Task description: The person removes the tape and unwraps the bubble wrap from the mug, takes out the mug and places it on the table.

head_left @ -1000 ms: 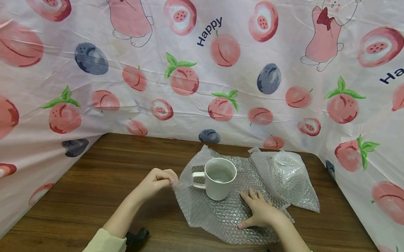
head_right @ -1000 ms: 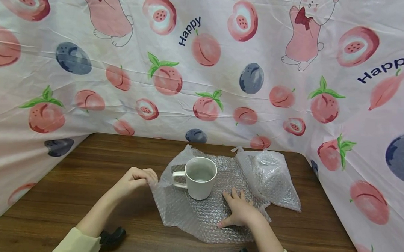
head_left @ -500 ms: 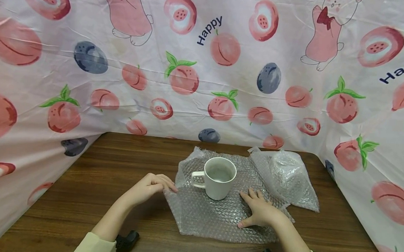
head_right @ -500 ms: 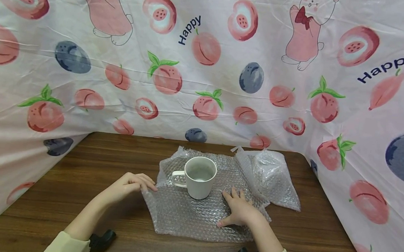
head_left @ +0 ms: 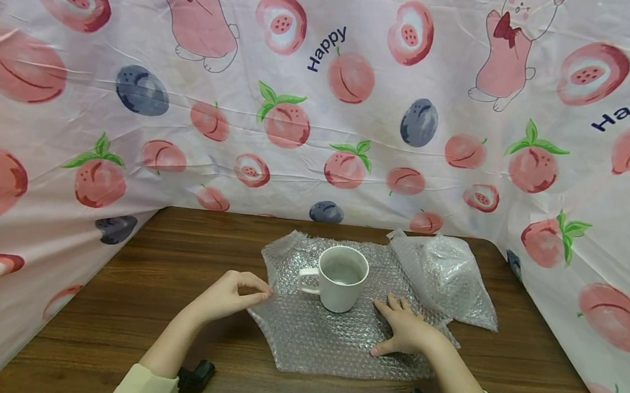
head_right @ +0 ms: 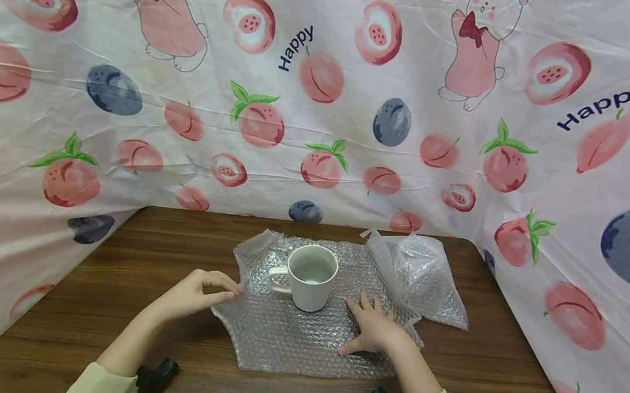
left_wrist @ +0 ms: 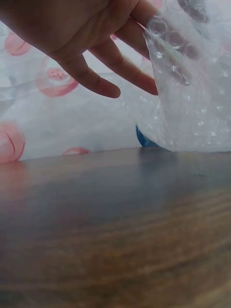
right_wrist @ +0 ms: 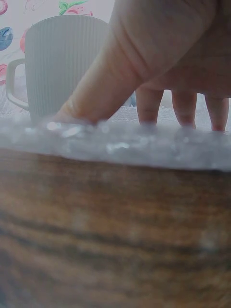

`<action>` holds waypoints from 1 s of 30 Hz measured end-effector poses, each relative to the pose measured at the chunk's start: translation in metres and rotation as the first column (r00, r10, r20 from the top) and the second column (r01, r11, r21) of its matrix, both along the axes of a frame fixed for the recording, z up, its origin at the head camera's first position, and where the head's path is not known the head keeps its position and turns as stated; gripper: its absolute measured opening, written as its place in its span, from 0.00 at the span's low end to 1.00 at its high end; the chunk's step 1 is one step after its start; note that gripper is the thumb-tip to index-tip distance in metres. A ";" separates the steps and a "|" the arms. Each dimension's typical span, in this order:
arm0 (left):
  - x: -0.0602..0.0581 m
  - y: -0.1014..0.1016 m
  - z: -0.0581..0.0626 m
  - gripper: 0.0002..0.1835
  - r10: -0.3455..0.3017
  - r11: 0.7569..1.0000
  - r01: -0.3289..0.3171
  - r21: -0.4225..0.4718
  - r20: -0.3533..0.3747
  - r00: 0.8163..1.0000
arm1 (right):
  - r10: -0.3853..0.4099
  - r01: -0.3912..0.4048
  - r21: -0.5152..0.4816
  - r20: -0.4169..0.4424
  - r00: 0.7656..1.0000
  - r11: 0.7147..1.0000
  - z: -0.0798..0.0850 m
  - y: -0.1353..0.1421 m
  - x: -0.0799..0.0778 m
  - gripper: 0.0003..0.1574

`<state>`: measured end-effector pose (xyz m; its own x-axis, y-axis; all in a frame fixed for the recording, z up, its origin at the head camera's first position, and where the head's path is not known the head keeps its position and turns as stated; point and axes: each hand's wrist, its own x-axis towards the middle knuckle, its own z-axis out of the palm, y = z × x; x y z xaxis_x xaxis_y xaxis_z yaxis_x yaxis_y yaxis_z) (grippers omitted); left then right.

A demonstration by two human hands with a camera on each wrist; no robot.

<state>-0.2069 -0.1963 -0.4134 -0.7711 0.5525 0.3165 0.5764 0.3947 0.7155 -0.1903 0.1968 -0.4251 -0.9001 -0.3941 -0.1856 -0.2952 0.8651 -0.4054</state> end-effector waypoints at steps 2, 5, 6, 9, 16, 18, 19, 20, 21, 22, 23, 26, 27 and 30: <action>0.002 -0.001 0.003 0.10 0.014 0.999 -0.015 -0.031 -0.014 1.000 | 0.000 0.000 -0.001 0.000 1.000 1.000 0.000 0.000 0.000 0.67; 0.004 -0.003 0.005 0.13 0.033 0.996 -0.035 -0.078 -0.026 0.999 | 0.001 -0.001 -0.003 0.000 1.000 1.000 0.000 0.001 0.000 0.67; 0.005 -0.004 0.006 0.14 0.039 0.995 -0.041 -0.095 -0.029 0.999 | 0.001 -0.001 -0.003 -0.001 1.000 1.000 -0.001 0.001 0.000 0.67; 0.006 -0.008 0.005 0.19 0.058 0.989 -0.063 -0.138 -0.038 0.998 | 0.001 -0.001 -0.002 -0.002 1.000 1.000 -0.001 0.001 0.000 0.67; 0.009 -0.022 -0.003 0.37 0.089 0.973 -0.089 -0.212 -0.012 0.996 | 0.003 -0.003 -0.003 -0.003 1.000 1.000 -0.001 0.001 -0.001 0.67; 0.010 -0.025 -0.004 0.41 0.086 0.971 -0.082 -0.227 0.010 0.996 | 0.005 -0.005 -0.005 -0.003 1.000 1.000 0.000 0.001 0.000 0.67; 0.010 -0.026 -0.004 0.42 0.084 0.969 -0.077 -0.234 0.023 0.996 | 0.006 -0.006 -0.006 -0.002 1.000 1.000 0.000 0.001 0.000 0.67; 0.010 -0.027 -0.005 0.43 0.080 0.968 -0.070 -0.240 0.034 0.996 | 0.006 -0.006 -0.007 -0.002 1.000 1.000 0.000 0.001 0.000 0.67; 0.010 -0.027 -0.005 0.44 0.079 0.966 -0.065 -0.250 0.046 0.996 | 0.006 -0.006 -0.008 -0.002 1.000 1.000 0.000 0.001 0.000 0.67; 0.010 -0.028 -0.006 0.45 0.078 0.964 -0.061 -0.259 0.056 0.995 | 0.006 -0.006 -0.008 -0.002 1.000 1.000 0.000 0.001 0.000 0.67; 0.010 -0.028 -0.006 0.47 0.078 0.961 -0.058 -0.269 0.065 0.995 | 0.006 -0.006 -0.007 -0.003 1.000 1.000 0.000 0.001 0.000 0.67; 0.010 -0.030 -0.008 0.49 0.086 0.951 -0.056 -0.303 0.088 0.992 | 0.007 -0.007 -0.007 -0.004 1.000 1.000 0.000 0.002 0.000 0.67; 0.010 -0.030 -0.009 0.50 0.092 0.949 -0.057 -0.311 0.100 0.991 | 0.008 -0.008 -0.006 -0.004 1.000 1.000 0.000 0.001 -0.001 0.67; 0.013 -0.031 -0.008 0.52 0.106 0.942 -0.056 -0.330 0.138 0.985 | 0.011 -0.011 -0.008 -0.005 1.000 1.000 0.000 0.002 -0.001 0.68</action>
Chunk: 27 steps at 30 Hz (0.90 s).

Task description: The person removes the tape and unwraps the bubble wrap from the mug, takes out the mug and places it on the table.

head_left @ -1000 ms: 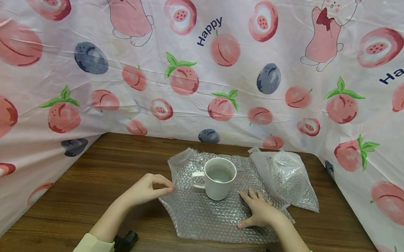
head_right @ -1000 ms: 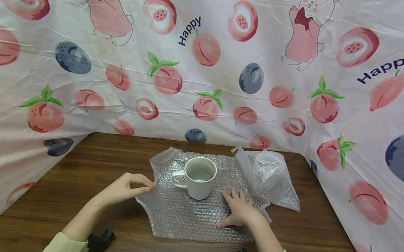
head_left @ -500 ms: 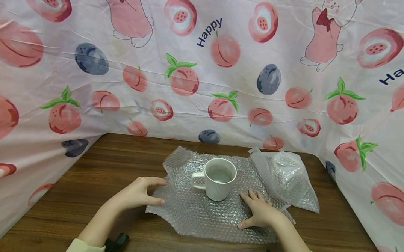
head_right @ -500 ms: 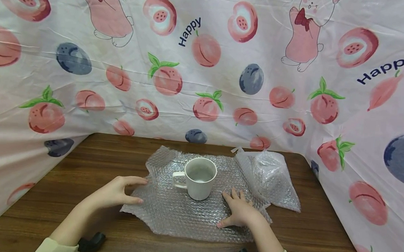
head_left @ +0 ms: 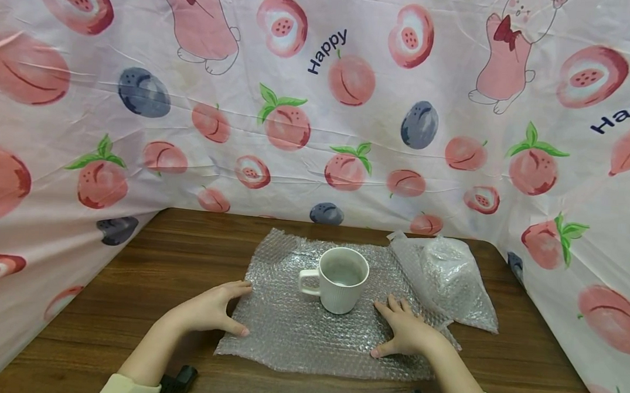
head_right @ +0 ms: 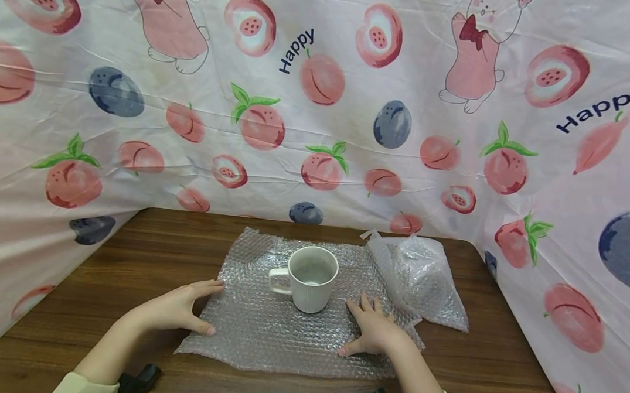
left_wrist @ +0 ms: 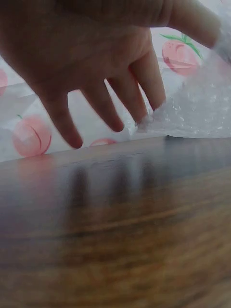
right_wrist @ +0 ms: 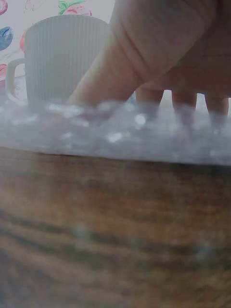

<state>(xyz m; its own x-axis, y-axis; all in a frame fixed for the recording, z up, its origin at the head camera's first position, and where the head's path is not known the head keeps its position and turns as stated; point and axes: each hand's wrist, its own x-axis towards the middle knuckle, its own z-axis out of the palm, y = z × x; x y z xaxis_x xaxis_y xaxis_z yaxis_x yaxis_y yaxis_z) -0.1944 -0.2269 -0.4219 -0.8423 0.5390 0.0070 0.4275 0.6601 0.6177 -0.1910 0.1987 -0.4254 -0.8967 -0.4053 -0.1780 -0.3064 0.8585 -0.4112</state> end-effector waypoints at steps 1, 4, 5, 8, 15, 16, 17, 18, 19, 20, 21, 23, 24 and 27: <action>0.001 0.000 0.000 0.52 0.003 1.000 -0.003 -0.006 0.018 1.000 | 0.001 -0.001 0.001 -0.001 1.000 1.000 0.000 0.000 0.000 0.68; 0.003 0.000 0.001 0.54 -0.001 1.000 0.002 -0.016 0.072 0.997 | 0.002 -0.002 0.001 -0.006 1.000 1.000 0.000 0.000 0.000 0.68; 0.003 0.000 0.001 0.54 -0.004 1.000 0.005 -0.020 0.090 0.996 | 0.002 -0.002 0.002 -0.005 1.000 1.000 0.000 0.000 0.000 0.68; 0.004 0.000 0.001 0.55 -0.004 0.999 0.009 -0.040 0.131 0.991 | 0.001 -0.001 0.003 -0.002 1.000 1.000 0.000 0.000 0.000 0.68; 0.004 0.000 -0.002 0.58 -0.006 0.994 0.025 -0.103 0.181 0.983 | 0.002 -0.002 0.002 0.014 1.000 1.000 0.001 0.000 0.001 0.68; 0.004 0.001 -0.002 0.59 -0.007 0.994 0.028 -0.108 0.187 0.982 | 0.002 -0.002 0.003 0.014 1.000 1.000 0.001 0.000 0.001 0.68; 0.004 0.002 -0.003 0.59 -0.003 0.993 0.026 -0.116 0.194 0.981 | 0.002 -0.002 0.005 0.017 1.000 1.000 0.002 0.000 0.001 0.68; 0.005 0.002 -0.003 0.60 0.001 0.992 0.024 -0.124 0.200 0.980 | 0.001 -0.001 0.005 0.017 1.000 1.000 0.002 0.000 0.000 0.68; 0.005 0.004 -0.003 0.60 0.007 0.991 0.021 -0.134 0.206 0.978 | 0.001 -0.001 0.006 0.019 1.000 1.000 0.002 -0.001 0.000 0.68; 0.006 0.005 -0.003 0.61 0.016 0.989 0.015 -0.144 0.211 0.977 | 0.000 0.000 0.007 0.021 1.000 1.000 0.003 -0.001 0.000 0.68; 0.006 0.006 -0.003 0.61 0.025 0.988 0.008 -0.154 0.214 0.977 | -0.001 0.001 0.007 0.024 1.000 1.000 0.003 -0.001 0.000 0.68; 0.008 0.008 -0.003 0.62 0.051 0.984 -0.011 -0.177 0.220 0.974 | -0.001 0.001 0.006 0.031 1.000 1.000 0.004 -0.001 -0.001 0.68; 0.008 0.009 -0.003 0.62 0.057 0.983 -0.016 -0.184 0.219 0.974 | 0.000 0.000 0.003 0.035 0.999 1.000 0.004 -0.001 -0.001 0.68; 0.009 0.012 -0.003 0.63 0.077 0.978 -0.032 -0.205 0.216 0.973 | 0.012 -0.011 -0.005 0.048 0.999 1.000 0.006 0.001 -0.001 0.67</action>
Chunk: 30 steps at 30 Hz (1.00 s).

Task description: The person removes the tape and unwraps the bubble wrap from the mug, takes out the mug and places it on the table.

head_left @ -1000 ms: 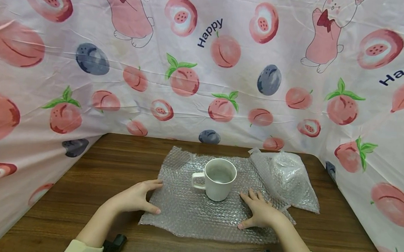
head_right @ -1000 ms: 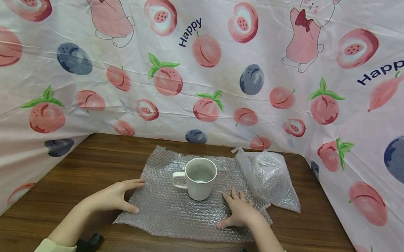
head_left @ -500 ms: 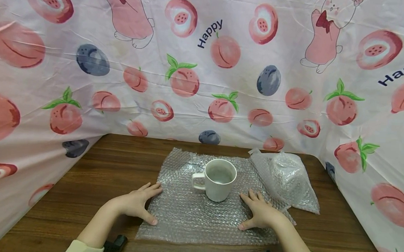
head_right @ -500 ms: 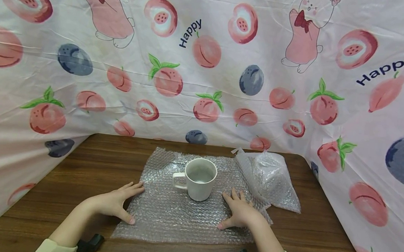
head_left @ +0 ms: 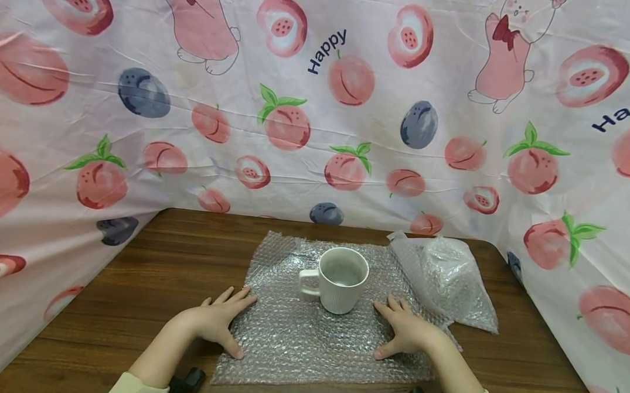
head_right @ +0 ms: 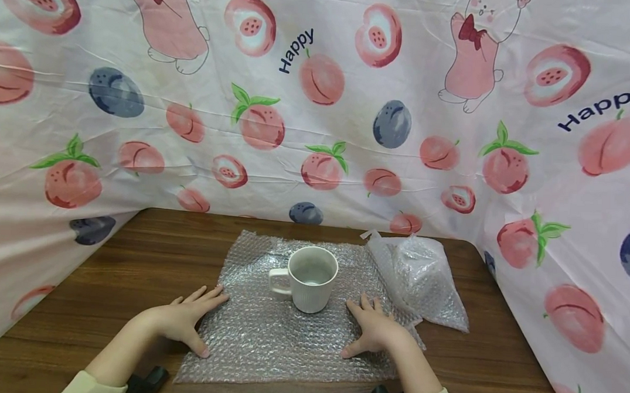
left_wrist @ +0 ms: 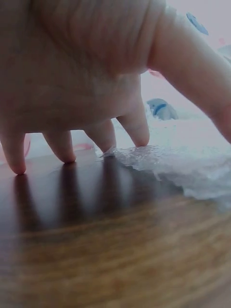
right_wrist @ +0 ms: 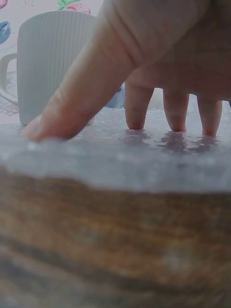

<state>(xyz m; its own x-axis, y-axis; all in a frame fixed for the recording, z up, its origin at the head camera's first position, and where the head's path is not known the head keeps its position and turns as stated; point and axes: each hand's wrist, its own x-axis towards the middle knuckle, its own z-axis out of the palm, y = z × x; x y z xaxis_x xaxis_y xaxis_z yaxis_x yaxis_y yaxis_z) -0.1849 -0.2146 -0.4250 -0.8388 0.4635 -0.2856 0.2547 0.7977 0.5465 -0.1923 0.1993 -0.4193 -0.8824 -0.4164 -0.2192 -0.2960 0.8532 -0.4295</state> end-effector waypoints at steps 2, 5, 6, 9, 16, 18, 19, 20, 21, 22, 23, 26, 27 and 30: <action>0.000 0.002 0.000 0.64 0.007 1.000 -0.007 -0.010 0.001 1.000 | 0.010 -0.010 -0.004 0.009 1.000 1.000 0.002 0.001 0.000 0.66; 0.000 0.004 0.001 0.64 0.009 1.000 -0.009 -0.022 -0.002 1.000 | 0.021 -0.021 -0.005 0.017 1.000 1.000 0.005 0.003 -0.002 0.63; 0.000 0.004 0.002 0.64 0.009 1.000 -0.009 -0.024 -0.001 1.000 | 0.024 -0.024 -0.005 0.020 1.000 1.000 0.005 0.004 -0.003 0.62; 0.000 0.006 0.005 0.64 0.011 0.999 -0.011 -0.035 0.003 1.000 | 0.034 -0.034 0.002 0.020 0.999 0.999 0.008 0.005 -0.005 0.59; -0.002 0.012 0.008 0.65 0.032 0.995 -0.031 -0.094 0.014 0.999 | 0.046 -0.046 -0.008 0.015 0.999 0.999 0.011 0.006 -0.008 0.55; -0.002 0.012 0.008 0.65 0.037 0.994 -0.035 -0.100 0.014 0.999 | 0.048 -0.048 -0.011 0.014 0.999 0.999 0.012 0.006 -0.009 0.54; -0.002 0.012 0.008 0.66 0.039 0.994 -0.037 -0.101 0.015 0.999 | 0.050 -0.050 -0.011 0.015 0.999 0.999 0.012 0.006 -0.009 0.54; -0.002 0.013 0.008 0.66 0.040 0.994 -0.039 -0.102 0.014 0.999 | 0.050 -0.050 -0.012 0.015 0.999 0.999 0.012 0.006 -0.009 0.54; -0.002 0.013 0.007 0.66 0.042 0.994 -0.040 -0.102 0.014 0.999 | 0.053 -0.053 -0.008 0.011 0.999 0.999 0.012 0.006 -0.009 0.54; -0.002 0.013 0.007 0.66 0.043 0.994 -0.042 -0.102 0.015 0.999 | 0.060 -0.060 -0.004 0.005 0.998 0.998 0.013 0.005 -0.009 0.54; -0.002 0.013 0.007 0.66 0.045 0.994 -0.043 -0.101 0.015 0.999 | 0.068 -0.068 0.002 -0.002 0.998 0.998 0.013 0.005 -0.009 0.54; -0.002 0.013 0.007 0.66 0.044 0.994 -0.043 -0.104 0.012 0.999 | 0.071 -0.071 0.021 -0.010 0.997 0.997 0.013 0.004 -0.010 0.53; -0.002 0.012 0.007 0.66 0.043 0.994 -0.042 -0.104 0.010 0.999 | 0.070 -0.070 0.029 -0.010 0.998 0.997 0.013 0.003 -0.010 0.53; -0.002 0.012 0.007 0.66 0.041 0.994 -0.040 -0.106 0.007 0.999 | 0.063 -0.063 0.047 -0.001 0.998 0.997 0.013 0.002 -0.011 0.52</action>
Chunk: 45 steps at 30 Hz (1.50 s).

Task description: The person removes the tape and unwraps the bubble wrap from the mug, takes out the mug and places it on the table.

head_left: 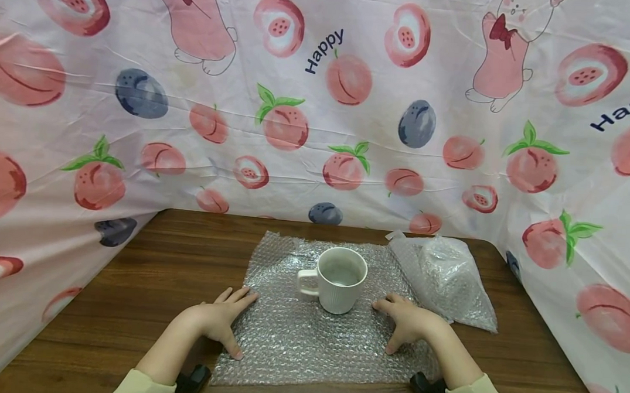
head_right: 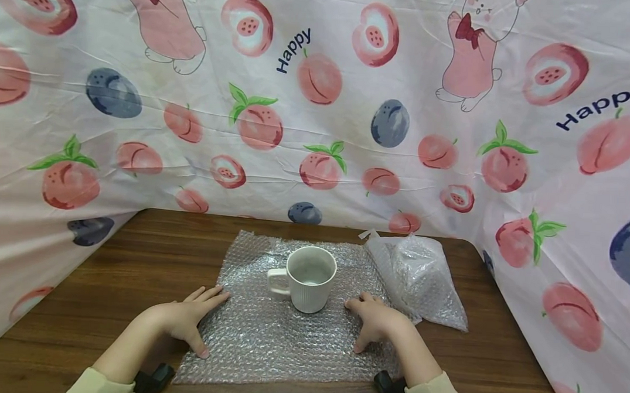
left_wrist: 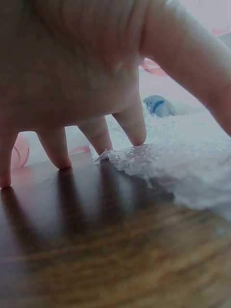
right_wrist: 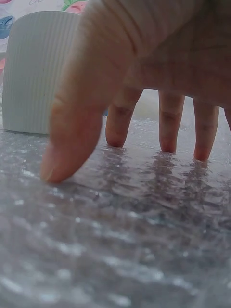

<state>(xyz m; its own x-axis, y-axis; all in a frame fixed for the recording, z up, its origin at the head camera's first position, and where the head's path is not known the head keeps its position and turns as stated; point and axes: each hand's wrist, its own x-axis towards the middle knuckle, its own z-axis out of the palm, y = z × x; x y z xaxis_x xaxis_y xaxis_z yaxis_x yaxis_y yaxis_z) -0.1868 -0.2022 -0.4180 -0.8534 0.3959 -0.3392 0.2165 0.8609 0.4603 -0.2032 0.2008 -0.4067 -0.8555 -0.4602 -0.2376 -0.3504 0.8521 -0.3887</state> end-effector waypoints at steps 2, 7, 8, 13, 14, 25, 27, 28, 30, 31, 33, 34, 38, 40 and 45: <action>0.000 0.000 0.000 0.66 0.000 1.000 0.000 0.001 -0.001 1.000 | 0.007 -0.007 0.007 -0.002 1.000 1.000 0.000 -0.001 -0.001 0.51; 0.000 0.000 0.000 0.65 -0.002 1.000 0.002 0.008 0.003 1.000 | 0.035 -0.035 0.018 -0.026 0.999 0.999 0.000 -0.002 -0.001 0.50; 0.001 0.000 0.000 0.65 -0.003 1.000 0.003 0.009 0.004 1.000 | 0.035 -0.034 0.018 -0.030 0.999 0.999 -0.001 -0.003 -0.001 0.50; 0.001 0.000 0.000 0.66 -0.001 1.000 0.001 0.016 0.008 1.000 | 0.005 -0.004 0.013 -0.036 0.999 1.000 -0.003 -0.006 -0.001 0.51; 0.002 -0.001 -0.001 0.66 -0.001 1.000 0.001 0.016 0.009 1.000 | -0.001 0.001 0.012 -0.038 0.999 1.000 -0.004 -0.007 0.000 0.51; 0.001 -0.001 0.000 0.64 -0.018 0.999 0.018 0.030 0.001 1.000 | -0.039 0.039 0.004 -0.051 0.998 0.999 -0.007 -0.010 0.004 0.51; 0.002 -0.001 0.002 0.61 -0.016 0.999 0.016 0.050 -0.008 1.000 | -0.038 0.038 0.004 -0.050 0.998 0.999 -0.007 -0.010 0.004 0.51; 0.002 -0.001 0.003 0.60 -0.013 0.998 0.014 0.060 -0.015 1.000 | -0.036 0.037 0.006 -0.049 0.998 0.999 -0.007 -0.010 0.004 0.50; 0.002 -0.001 0.005 0.56 -0.005 0.996 0.008 0.084 -0.033 0.999 | -0.035 0.036 0.009 -0.048 0.998 0.999 -0.008 -0.010 0.003 0.50; 0.002 -0.001 0.006 0.54 -0.002 0.995 0.006 0.096 -0.044 0.999 | -0.036 0.036 0.008 -0.048 0.998 0.999 -0.008 -0.010 0.003 0.50; 0.002 0.000 0.009 0.52 0.007 0.994 0.001 0.113 -0.067 0.998 | -0.035 0.035 0.004 -0.048 0.998 0.999 -0.007 -0.010 0.003 0.50; 0.002 0.001 0.010 0.50 0.007 0.993 0.002 0.119 -0.083 0.997 | -0.036 0.036 0.001 -0.047 0.998 0.999 -0.008 -0.010 0.003 0.50; 0.000 0.003 0.016 0.47 0.015 0.990 0.005 0.139 -0.139 0.990 | -0.041 0.040 -0.024 -0.044 0.998 0.999 -0.009 -0.009 0.004 0.51; -0.002 0.004 0.019 0.47 0.016 0.990 0.007 0.143 -0.161 0.987 | -0.046 0.045 -0.033 -0.044 0.998 0.998 -0.011 -0.009 0.004 0.51; -0.006 0.008 0.026 0.44 0.023 0.991 0.006 0.131 -0.218 0.976 | -0.046 0.044 -0.046 -0.046 0.998 0.998 -0.012 -0.008 0.004 0.51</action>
